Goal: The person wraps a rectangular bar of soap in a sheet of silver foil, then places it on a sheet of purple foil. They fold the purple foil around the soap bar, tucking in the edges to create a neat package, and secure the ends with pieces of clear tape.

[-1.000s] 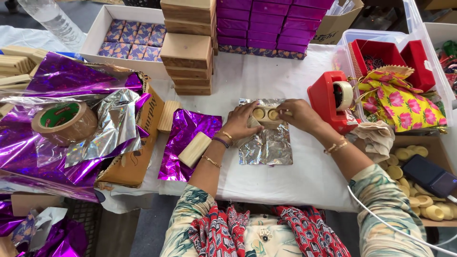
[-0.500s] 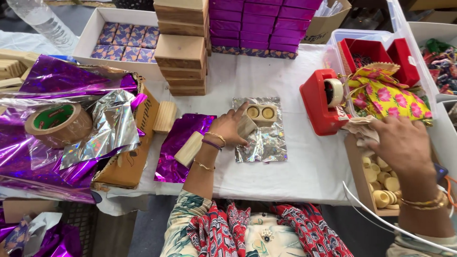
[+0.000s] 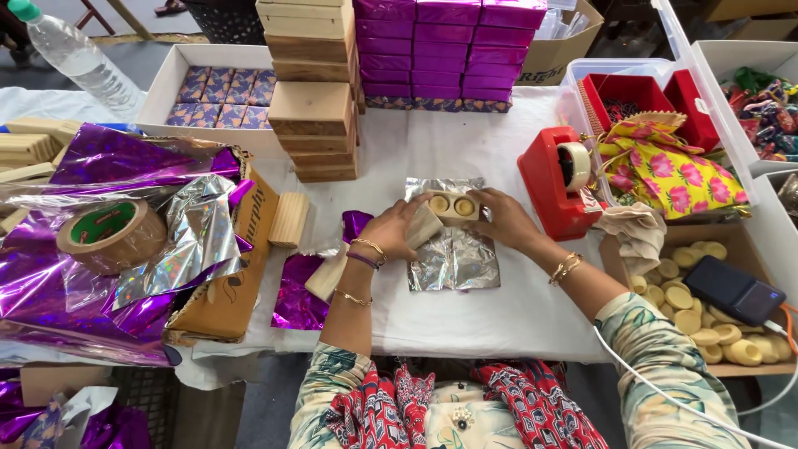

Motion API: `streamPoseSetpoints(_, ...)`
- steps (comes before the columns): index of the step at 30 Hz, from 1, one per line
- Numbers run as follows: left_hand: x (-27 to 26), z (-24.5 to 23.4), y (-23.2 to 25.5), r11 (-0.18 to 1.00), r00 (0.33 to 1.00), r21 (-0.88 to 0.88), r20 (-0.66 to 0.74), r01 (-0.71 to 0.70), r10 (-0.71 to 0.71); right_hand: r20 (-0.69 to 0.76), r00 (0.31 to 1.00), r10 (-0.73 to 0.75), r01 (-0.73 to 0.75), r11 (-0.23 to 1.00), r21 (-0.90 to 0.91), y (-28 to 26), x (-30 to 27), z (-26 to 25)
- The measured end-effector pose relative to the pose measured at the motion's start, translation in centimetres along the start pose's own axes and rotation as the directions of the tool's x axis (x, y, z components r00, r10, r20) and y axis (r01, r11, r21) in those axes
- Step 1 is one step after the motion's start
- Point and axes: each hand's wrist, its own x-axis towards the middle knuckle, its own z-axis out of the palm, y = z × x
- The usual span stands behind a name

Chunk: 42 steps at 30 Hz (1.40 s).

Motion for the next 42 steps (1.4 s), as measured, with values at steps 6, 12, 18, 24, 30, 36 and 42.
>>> streamPoseSetpoints(6,-0.4,-1.0,-1.0,0.992,0.939,0.125,-0.343,0.012,0.032,0.017,1.0,-0.004,0.004,1.0,-0.017,0.8,0.5,0.3)
streamPoseSetpoints(12,3.9,3.2,-4.6,0.949,0.81,-0.214,-0.498,0.23,-0.308,0.072,0.997,0.017,-0.016,1.0,-0.016,0.8,0.6,0.1)
streamPoseSetpoints(18,5.3,4.9,-2.9,0.889,0.833,-0.315,-0.539,-0.332,0.12,0.025,0.995,-0.095,0.098,0.985,-0.139,1.0,0.5,0.2)
streamPoseSetpoints(24,4.6,4.5,-0.8,0.985,0.866,0.036,-0.472,-0.17,0.166,-0.011,1.0,0.015,-0.014,0.997,0.077,1.7,0.5,0.6)
streamPoseSetpoints(30,4.8,5.2,-1.6,0.977,0.918,-0.08,-0.365,-0.198,0.156,0.006,0.999,-0.05,0.048,0.982,0.185,2.3,0.8,0.4)
streamPoseSetpoints(36,4.9,5.2,-1.4,0.987,0.924,-0.04,-0.358,-0.158,0.133,-0.007,0.999,-0.039,0.039,0.973,0.23,2.3,0.9,-0.1)
streamPoseSetpoints(42,4.2,4.2,-0.5,0.982,0.944,-0.131,-0.316,-0.136,0.088,-0.097,0.988,-0.124,0.134,0.986,0.104,0.0,-2.9,-8.4)
